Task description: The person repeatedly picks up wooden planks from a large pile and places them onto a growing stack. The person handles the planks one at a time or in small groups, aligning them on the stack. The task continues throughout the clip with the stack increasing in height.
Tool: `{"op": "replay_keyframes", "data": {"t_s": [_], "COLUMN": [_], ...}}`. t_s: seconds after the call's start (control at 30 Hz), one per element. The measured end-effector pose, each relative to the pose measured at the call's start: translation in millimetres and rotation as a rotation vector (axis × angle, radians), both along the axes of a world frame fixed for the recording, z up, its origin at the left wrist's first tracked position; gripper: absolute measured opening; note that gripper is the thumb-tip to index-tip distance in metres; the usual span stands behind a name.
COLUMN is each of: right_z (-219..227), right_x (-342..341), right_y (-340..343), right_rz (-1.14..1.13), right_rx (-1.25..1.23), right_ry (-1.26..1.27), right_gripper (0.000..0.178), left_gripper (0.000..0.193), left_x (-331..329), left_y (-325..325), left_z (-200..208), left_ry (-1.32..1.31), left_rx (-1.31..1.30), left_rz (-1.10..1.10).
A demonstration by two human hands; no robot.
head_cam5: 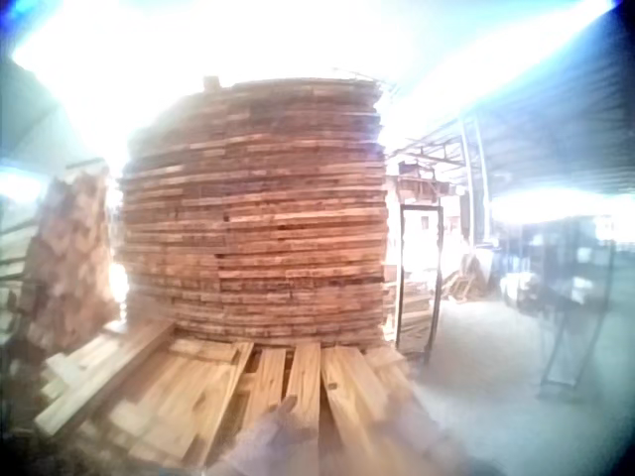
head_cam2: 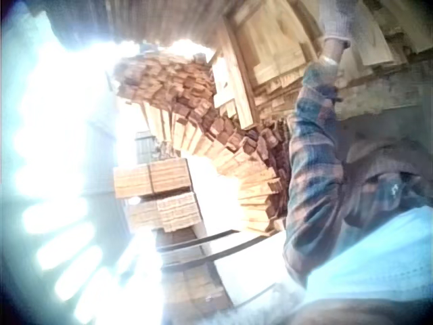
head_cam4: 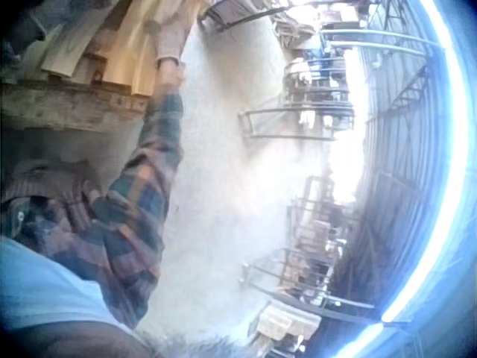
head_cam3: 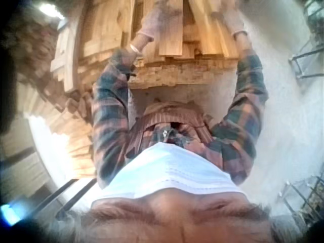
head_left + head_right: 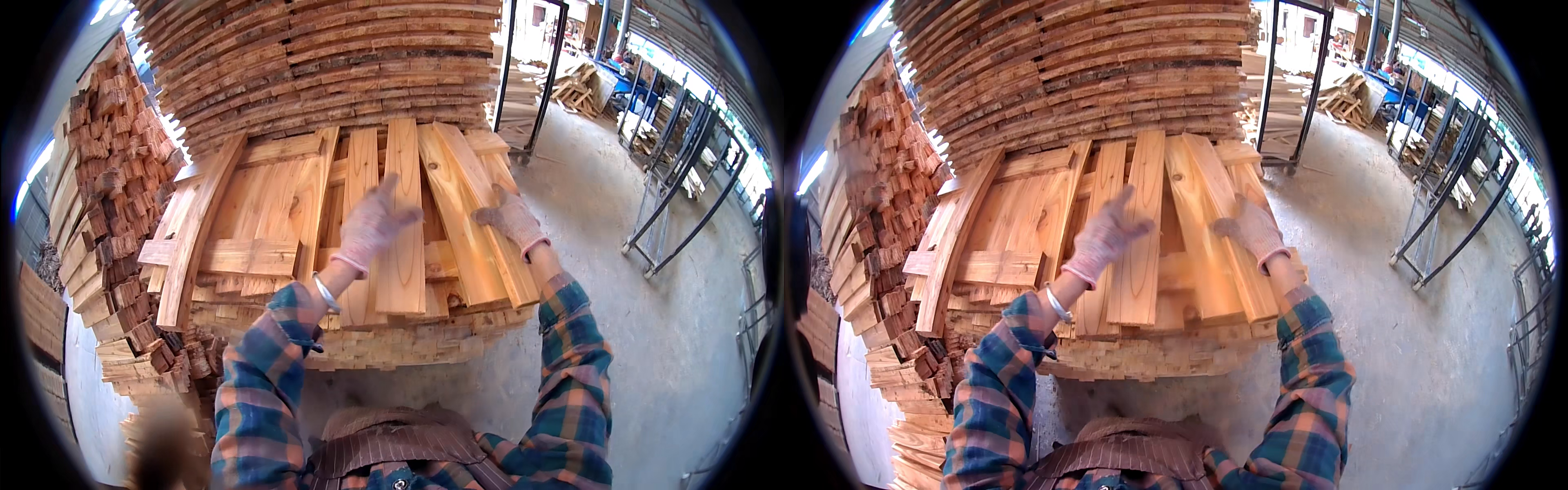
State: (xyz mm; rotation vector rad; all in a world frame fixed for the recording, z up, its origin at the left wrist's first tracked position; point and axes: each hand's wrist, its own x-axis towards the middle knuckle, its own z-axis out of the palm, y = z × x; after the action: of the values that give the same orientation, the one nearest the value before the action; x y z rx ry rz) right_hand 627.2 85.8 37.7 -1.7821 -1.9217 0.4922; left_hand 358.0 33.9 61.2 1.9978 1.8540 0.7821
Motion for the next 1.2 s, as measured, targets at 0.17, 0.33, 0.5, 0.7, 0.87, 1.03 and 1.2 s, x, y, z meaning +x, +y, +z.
{"op": "replay_keyframes", "data": {"t_s": [0.17,0.33,0.5,0.7,0.87,1.03,1.2], "right_z": [-2.4,-24.8,1.5,-1.8,-29.3,-24.7,-25.0], "right_x": [24.4,20.2,11.9,-9.6,-46.9,-78.8,-84.3], "right_y": [5.0,23.7,-17.9,-15.8,12.2,-4.5,-6.8], "right_rz": [-0.041,0.022,0.109,0.154,0.328,0.142,0.071], "right_rx": [-0.069,-0.05,-0.197,-0.438,-0.065,-0.137,-0.094], "right_ry": [0.142,0.516,1.16,1.179,0.62,0.802,0.72], "right_gripper": [0.091,0.059,0.04,0.044,0.058,0.067,0.073], "left_gripper": [0.081,0.058,0.048,0.067,0.078,0.075,0.064], "left_x": [55.9,80.5,32.4,-108.8,-66.0,-75.9,-63.2], "left_y": [-6.7,-19.9,-10.6,-15.6,-13.8,-18.4,-56.1], "left_z": [7.0,-29.0,-34.3,-37.9,-27.1,-18.8,-28.5], "left_ry": [0.362,0.275,0.584,-0.152,0.397,0.143,-0.375], "left_rx": [-0.204,-0.057,0.262,0.087,-0.017,-0.084,0.122], "left_rz": [0.004,-0.07,-0.028,0.119,0.043,0.004,-0.191]}}
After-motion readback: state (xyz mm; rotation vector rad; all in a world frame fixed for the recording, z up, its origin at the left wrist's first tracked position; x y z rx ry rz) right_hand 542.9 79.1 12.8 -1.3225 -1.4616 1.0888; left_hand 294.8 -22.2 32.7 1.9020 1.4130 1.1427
